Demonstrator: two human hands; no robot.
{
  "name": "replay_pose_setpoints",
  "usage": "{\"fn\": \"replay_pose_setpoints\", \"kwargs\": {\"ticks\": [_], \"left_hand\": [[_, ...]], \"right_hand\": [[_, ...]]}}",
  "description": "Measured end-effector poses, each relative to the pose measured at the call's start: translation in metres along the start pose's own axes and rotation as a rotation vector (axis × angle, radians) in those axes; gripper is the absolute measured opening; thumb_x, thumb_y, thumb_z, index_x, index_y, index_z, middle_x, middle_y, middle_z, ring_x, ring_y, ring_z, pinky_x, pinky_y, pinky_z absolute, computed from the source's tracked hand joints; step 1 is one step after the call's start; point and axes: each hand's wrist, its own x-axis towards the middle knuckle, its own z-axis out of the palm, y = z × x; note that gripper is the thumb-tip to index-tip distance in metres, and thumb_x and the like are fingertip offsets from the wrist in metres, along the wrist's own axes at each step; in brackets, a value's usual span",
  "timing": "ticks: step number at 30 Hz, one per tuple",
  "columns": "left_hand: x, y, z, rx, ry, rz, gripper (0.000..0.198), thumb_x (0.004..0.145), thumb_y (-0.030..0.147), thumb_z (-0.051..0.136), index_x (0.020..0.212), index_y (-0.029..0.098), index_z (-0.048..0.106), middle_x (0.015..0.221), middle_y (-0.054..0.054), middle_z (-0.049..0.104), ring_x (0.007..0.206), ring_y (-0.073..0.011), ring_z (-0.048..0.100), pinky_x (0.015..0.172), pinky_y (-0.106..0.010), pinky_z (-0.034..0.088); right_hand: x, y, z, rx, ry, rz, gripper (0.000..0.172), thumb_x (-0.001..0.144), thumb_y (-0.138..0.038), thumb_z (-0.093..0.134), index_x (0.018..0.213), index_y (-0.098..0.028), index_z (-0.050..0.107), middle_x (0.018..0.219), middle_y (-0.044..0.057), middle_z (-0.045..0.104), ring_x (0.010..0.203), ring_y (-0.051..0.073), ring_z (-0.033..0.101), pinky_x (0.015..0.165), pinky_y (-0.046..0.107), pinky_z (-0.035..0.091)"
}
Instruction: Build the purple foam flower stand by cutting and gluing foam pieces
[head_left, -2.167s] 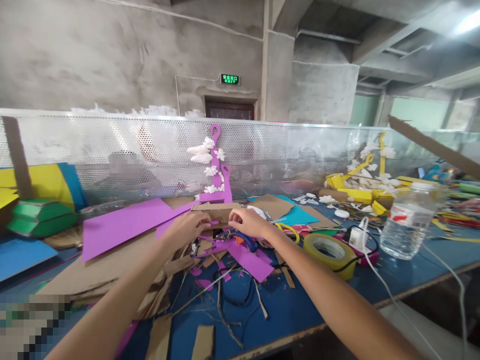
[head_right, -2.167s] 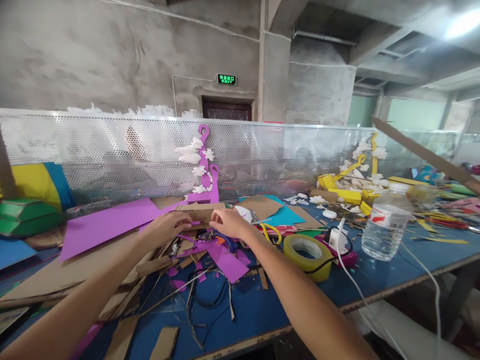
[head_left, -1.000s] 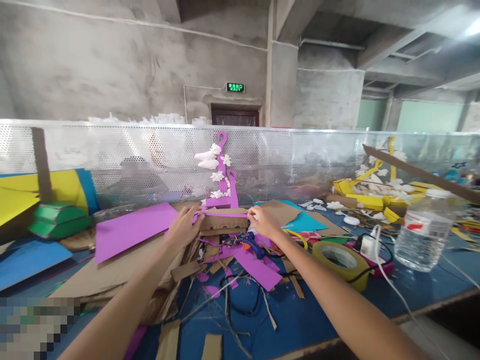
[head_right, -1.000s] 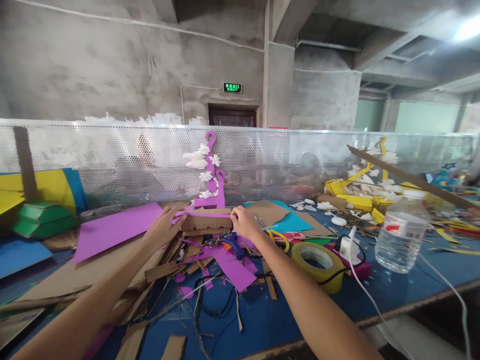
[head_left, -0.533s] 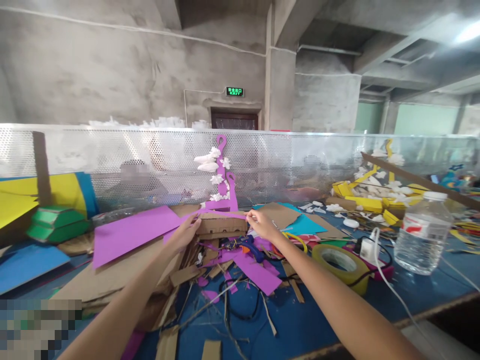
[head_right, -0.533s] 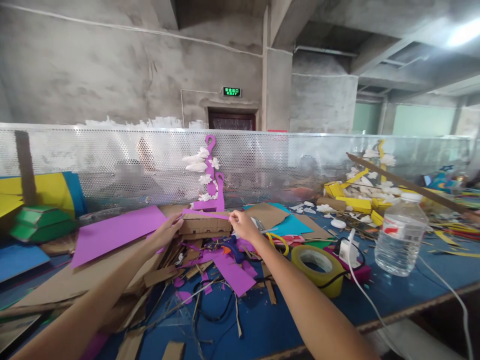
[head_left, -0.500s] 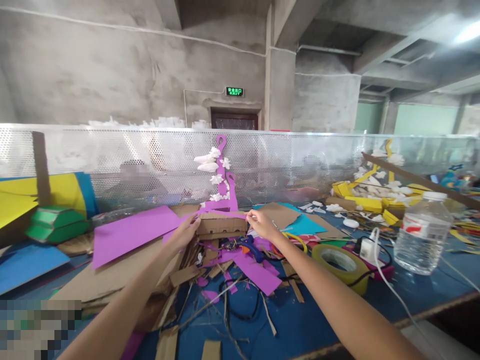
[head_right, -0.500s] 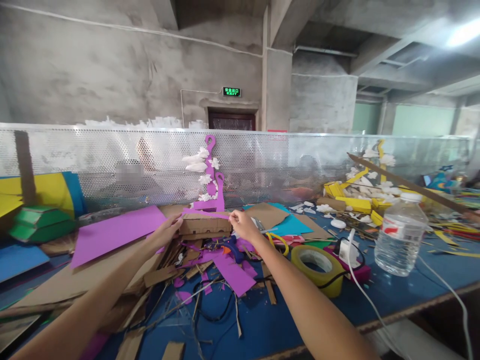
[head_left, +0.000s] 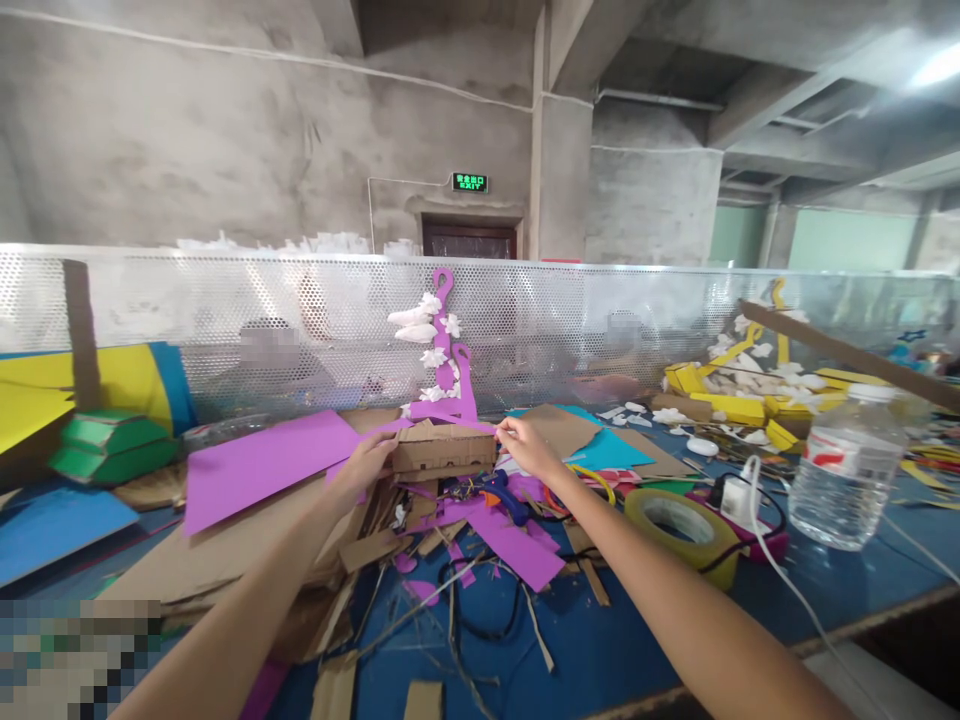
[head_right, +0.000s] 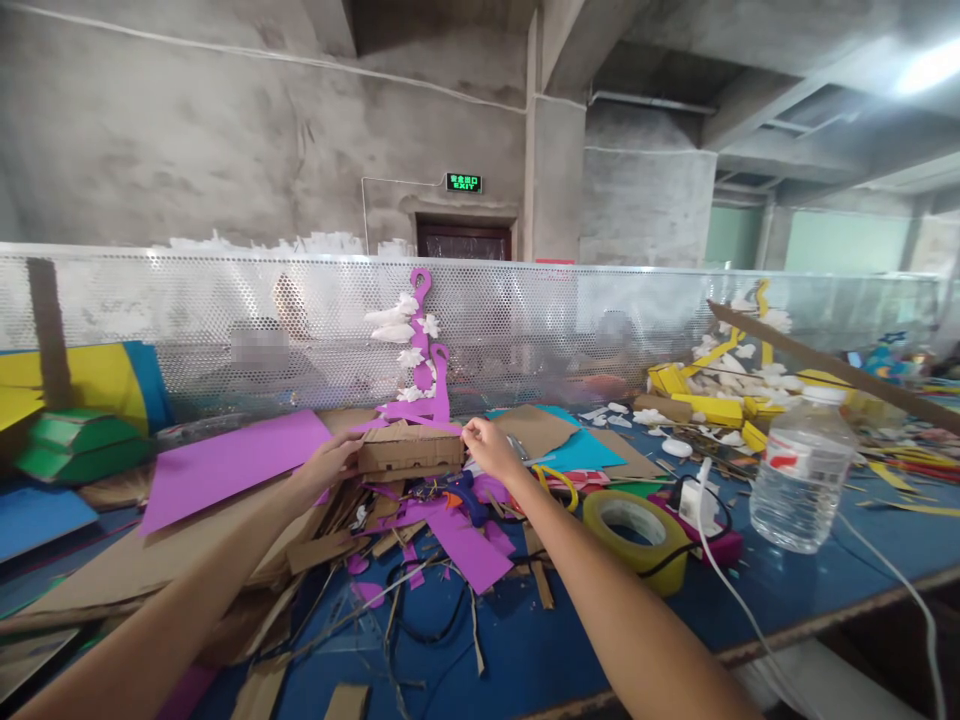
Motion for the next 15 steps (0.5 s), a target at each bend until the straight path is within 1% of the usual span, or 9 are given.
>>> {"fn": "replay_pose_setpoints", "kwargs": {"ticks": [3,8,12,15], "left_hand": [[-0.002,0.001,0.001,-0.048,0.014,-0.003,0.041,0.076,0.043,0.065,0.112,0.022,0.061,0.116,-0.009,0.07,0.11,-0.0232,0.066,0.086,-0.033,0.056],[-0.004,0.004,0.004,-0.114,0.039,-0.035,0.038,0.069,0.035,0.068,0.104,0.022,0.062,0.102,-0.007,0.072,0.095,-0.0224,0.07,0.079,-0.033,0.057],[-0.008,0.011,0.007,-0.113,0.092,-0.058,0.034,0.066,0.029,0.067,0.098,0.021,0.062,0.095,-0.007,0.073,0.088,-0.0223,0.07,0.073,-0.032,0.057],[-0.013,0.017,0.008,-0.07,0.111,-0.021,0.034,0.065,0.027,0.067,0.098,0.02,0.063,0.093,-0.008,0.073,0.088,-0.0238,0.071,0.073,-0.034,0.057]], "right_hand": [[0.001,0.001,0.001,0.096,0.007,0.02,0.019,0.087,-0.037,0.052,0.078,-0.019,0.054,0.079,0.0,0.058,0.077,0.016,0.062,0.074,0.03,0.057],[0.0,0.001,0.001,0.245,0.037,0.062,0.021,0.082,-0.039,0.056,0.077,-0.02,0.054,0.082,0.001,0.057,0.076,0.017,0.063,0.076,0.034,0.059],[0.0,-0.002,0.001,0.258,0.054,0.07,0.02,0.081,-0.039,0.057,0.076,-0.02,0.054,0.083,0.001,0.057,0.08,0.019,0.064,0.076,0.037,0.06],[0.0,-0.003,0.001,0.261,0.049,0.083,0.019,0.081,-0.038,0.056,0.077,-0.02,0.054,0.083,0.002,0.059,0.082,0.02,0.065,0.074,0.036,0.059]]}}
